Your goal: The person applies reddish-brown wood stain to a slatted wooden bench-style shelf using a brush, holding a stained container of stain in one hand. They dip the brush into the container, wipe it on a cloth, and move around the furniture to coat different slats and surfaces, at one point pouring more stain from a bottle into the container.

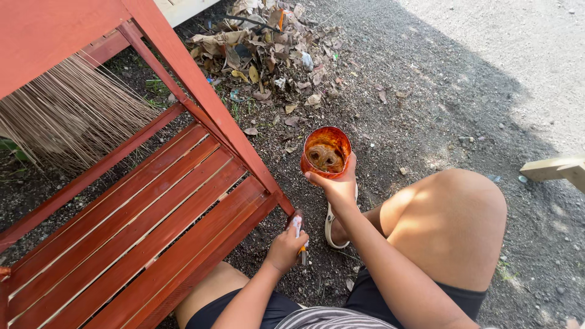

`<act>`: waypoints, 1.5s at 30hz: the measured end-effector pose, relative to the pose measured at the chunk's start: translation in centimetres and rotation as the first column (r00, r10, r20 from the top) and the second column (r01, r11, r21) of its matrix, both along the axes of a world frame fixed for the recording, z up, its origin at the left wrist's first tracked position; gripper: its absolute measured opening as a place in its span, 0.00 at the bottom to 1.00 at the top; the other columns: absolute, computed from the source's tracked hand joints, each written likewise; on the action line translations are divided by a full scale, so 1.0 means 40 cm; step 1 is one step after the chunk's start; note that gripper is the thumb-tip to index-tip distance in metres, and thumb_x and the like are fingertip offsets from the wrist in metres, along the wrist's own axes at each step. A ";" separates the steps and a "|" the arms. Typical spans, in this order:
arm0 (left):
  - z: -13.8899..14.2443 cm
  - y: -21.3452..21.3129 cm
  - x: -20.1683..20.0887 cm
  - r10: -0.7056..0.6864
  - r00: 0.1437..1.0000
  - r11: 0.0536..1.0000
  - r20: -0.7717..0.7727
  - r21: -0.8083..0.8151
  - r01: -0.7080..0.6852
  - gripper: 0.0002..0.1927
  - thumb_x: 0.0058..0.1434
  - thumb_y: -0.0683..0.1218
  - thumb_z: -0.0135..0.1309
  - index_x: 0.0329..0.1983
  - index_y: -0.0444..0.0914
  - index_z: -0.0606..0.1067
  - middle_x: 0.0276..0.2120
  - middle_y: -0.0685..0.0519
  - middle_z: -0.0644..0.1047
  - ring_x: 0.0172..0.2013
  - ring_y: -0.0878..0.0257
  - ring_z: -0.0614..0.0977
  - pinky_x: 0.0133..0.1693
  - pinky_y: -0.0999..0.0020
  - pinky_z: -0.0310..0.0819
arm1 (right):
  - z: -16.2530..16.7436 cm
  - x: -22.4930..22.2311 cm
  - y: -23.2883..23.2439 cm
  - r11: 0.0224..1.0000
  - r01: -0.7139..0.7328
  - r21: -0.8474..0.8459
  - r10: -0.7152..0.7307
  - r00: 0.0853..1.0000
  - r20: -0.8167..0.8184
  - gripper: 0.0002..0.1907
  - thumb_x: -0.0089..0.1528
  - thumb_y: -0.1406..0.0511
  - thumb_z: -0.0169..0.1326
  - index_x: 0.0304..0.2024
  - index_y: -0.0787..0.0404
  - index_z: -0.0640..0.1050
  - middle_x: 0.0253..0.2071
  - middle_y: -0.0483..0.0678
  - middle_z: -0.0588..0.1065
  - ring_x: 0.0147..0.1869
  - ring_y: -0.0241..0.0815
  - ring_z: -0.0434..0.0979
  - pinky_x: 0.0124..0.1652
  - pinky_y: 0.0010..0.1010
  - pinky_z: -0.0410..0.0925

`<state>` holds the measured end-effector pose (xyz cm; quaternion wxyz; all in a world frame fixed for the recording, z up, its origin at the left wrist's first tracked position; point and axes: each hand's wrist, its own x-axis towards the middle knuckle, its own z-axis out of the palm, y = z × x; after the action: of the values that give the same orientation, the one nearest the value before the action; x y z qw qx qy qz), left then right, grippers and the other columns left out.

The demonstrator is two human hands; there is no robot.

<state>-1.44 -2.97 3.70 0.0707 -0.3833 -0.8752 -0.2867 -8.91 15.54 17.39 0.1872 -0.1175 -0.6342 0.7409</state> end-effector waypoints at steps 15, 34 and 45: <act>0.013 -0.035 0.029 0.130 0.979 0.991 0.155 0.020 -0.135 0.14 0.50 0.40 0.62 0.40 0.41 0.76 0.37 0.43 0.76 0.33 0.43 0.82 0.33 0.51 0.77 | -0.009 0.014 0.006 1.000 0.021 -0.002 -0.021 0.998 -0.054 0.45 0.47 0.72 0.73 0.62 0.61 0.62 0.59 0.49 0.73 0.65 0.45 0.75 0.62 0.36 0.71; 0.058 -0.036 0.029 0.124 0.990 0.988 0.061 0.087 -0.129 0.13 0.53 0.40 0.62 0.41 0.39 0.77 0.38 0.42 0.76 0.30 0.45 0.82 0.33 0.53 0.78 | 0.057 0.014 -0.036 0.995 0.010 0.099 -0.003 0.998 -0.063 0.54 0.43 0.69 0.74 0.67 0.60 0.60 0.61 0.48 0.71 0.66 0.43 0.72 0.65 0.36 0.67; 0.343 -0.138 0.034 0.286 0.958 0.914 -0.036 0.309 -0.261 0.18 0.50 0.40 0.62 0.45 0.33 0.77 0.31 0.44 0.72 0.29 0.46 0.80 0.30 0.54 0.75 | 0.138 0.012 -0.122 0.999 -0.046 -0.021 0.045 0.997 -0.062 0.51 0.43 0.73 0.71 0.65 0.61 0.60 0.59 0.47 0.72 0.63 0.41 0.74 0.60 0.35 0.72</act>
<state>-0.10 -8.51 17.43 0.2030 -0.2530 -0.8625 -0.3884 -8.44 10.67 22.92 0.1884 -0.0822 -0.6224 0.7552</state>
